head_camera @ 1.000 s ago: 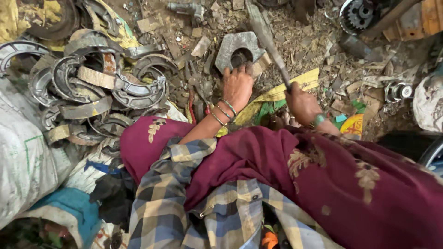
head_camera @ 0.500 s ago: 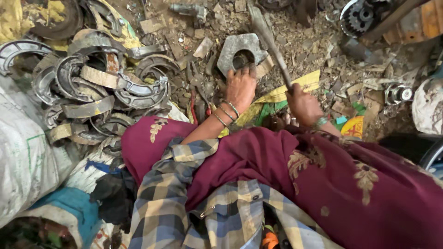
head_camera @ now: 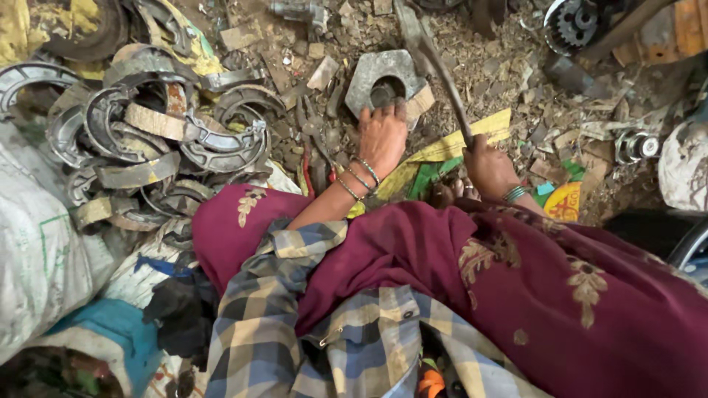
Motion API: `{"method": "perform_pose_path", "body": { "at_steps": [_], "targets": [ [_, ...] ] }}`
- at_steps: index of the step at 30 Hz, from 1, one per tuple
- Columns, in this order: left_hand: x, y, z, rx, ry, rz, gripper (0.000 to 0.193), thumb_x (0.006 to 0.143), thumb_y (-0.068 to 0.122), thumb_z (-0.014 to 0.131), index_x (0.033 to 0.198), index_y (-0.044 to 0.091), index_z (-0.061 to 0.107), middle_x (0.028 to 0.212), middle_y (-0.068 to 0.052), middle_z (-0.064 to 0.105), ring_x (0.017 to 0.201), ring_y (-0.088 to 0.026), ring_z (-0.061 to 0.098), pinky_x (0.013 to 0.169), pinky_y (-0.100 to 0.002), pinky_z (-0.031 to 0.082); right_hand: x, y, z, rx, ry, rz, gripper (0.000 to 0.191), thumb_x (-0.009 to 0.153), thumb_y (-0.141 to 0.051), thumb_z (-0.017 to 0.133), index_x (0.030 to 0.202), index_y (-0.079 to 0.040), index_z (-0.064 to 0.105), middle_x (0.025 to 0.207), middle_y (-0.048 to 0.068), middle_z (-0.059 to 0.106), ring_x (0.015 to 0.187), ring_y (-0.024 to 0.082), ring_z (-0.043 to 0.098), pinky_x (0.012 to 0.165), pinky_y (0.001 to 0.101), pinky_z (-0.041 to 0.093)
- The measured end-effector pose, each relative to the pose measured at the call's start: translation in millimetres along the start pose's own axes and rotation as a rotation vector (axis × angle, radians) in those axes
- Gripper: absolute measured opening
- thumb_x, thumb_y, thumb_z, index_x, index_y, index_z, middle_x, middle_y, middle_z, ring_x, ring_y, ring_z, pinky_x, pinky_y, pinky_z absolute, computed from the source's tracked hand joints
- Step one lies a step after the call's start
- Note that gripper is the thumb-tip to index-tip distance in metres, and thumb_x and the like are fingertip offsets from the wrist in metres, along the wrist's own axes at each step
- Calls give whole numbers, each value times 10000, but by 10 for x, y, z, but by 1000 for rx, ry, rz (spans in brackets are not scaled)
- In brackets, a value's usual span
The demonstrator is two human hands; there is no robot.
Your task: The person sits on the ground and uses a hammer to repeatedly strike a metal part placed on a metal anvil. They adjust the part's position between strikes and continue shaping it.
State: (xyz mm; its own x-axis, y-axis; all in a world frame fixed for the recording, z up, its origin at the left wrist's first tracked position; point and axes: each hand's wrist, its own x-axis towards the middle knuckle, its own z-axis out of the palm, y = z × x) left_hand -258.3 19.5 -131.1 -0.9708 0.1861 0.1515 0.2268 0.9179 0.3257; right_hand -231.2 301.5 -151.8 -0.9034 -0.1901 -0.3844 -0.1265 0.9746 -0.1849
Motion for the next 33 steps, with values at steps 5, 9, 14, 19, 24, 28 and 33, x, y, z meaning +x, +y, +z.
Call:
{"method": "perform_pose_path", "body": {
  "at_steps": [5, 9, 14, 19, 24, 28, 33],
  "targets": [
    [-30, -35, -77, -172, -10, -11, 473, 844, 253, 716, 1241, 16, 618, 1055, -152, 679, 984, -326, 663, 852, -498, 433, -170, 52, 64, 113, 62, 84, 390, 1043, -341, 579, 1260, -30, 489, 820, 316, 679, 772, 527, 665, 666, 622, 523],
    [7, -122, -119, -213, 8, -46, 449, 783, 328, 802, 1107, 68, 633, 1012, -146, 697, 966, -347, 672, 827, -502, 452, -125, -20, 109, 85, -85, 143, 392, 1043, -346, 563, 1228, -16, 462, 830, 311, 686, 773, 514, 676, 670, 613, 527],
    [42, -229, -124, -435, -75, -124, 512, 840, 419, 836, 1131, 43, 645, 894, -192, 727, 849, -390, 702, 770, -495, 537, -20, -45, 163, 181, -154, 145, 320, 1078, -306, 501, 1220, -25, 450, 843, 291, 701, 775, 482, 698, 680, 583, 545],
    [57, -266, -38, -780, -135, -225, 603, 851, 525, 792, 1226, 72, 657, 835, -191, 731, 791, -370, 722, 720, -453, 558, -33, 9, 208, 231, -145, 121, 319, 1073, -301, 526, 1200, -21, 440, 844, 303, 689, 776, 501, 688, 672, 599, 534],
    [59, -309, 79, -1223, -205, -379, 465, 962, 409, 737, 1256, 49, 726, 848, -57, 710, 721, -141, 577, 641, -319, 491, -10, 47, 276, 187, -86, 97, 349, 1060, -326, 560, 1206, -36, 433, 801, 319, 673, 774, 525, 668, 670, 620, 514],
    [53, -331, 92, -1533, -232, -408, 468, 978, 339, 717, 1304, 8, 662, 948, 18, 734, 745, -48, 623, 632, -243, 531, -20, 56, 294, 182, -56, 65, 336, 1059, -327, 558, 1174, -36, 435, 803, 298, 681, 766, 508, 675, 659, 612, 518],
    [59, -327, 14, -1616, -286, -508, 471, 924, 315, 766, 1245, -18, 677, 860, -48, 731, 643, -108, 698, 541, -261, 556, -49, 54, 299, 165, -70, 75, 335, 1069, -326, 547, 1226, -58, 423, 800, 280, 685, 748, 497, 676, 659, 609, 518]
  ]
}}
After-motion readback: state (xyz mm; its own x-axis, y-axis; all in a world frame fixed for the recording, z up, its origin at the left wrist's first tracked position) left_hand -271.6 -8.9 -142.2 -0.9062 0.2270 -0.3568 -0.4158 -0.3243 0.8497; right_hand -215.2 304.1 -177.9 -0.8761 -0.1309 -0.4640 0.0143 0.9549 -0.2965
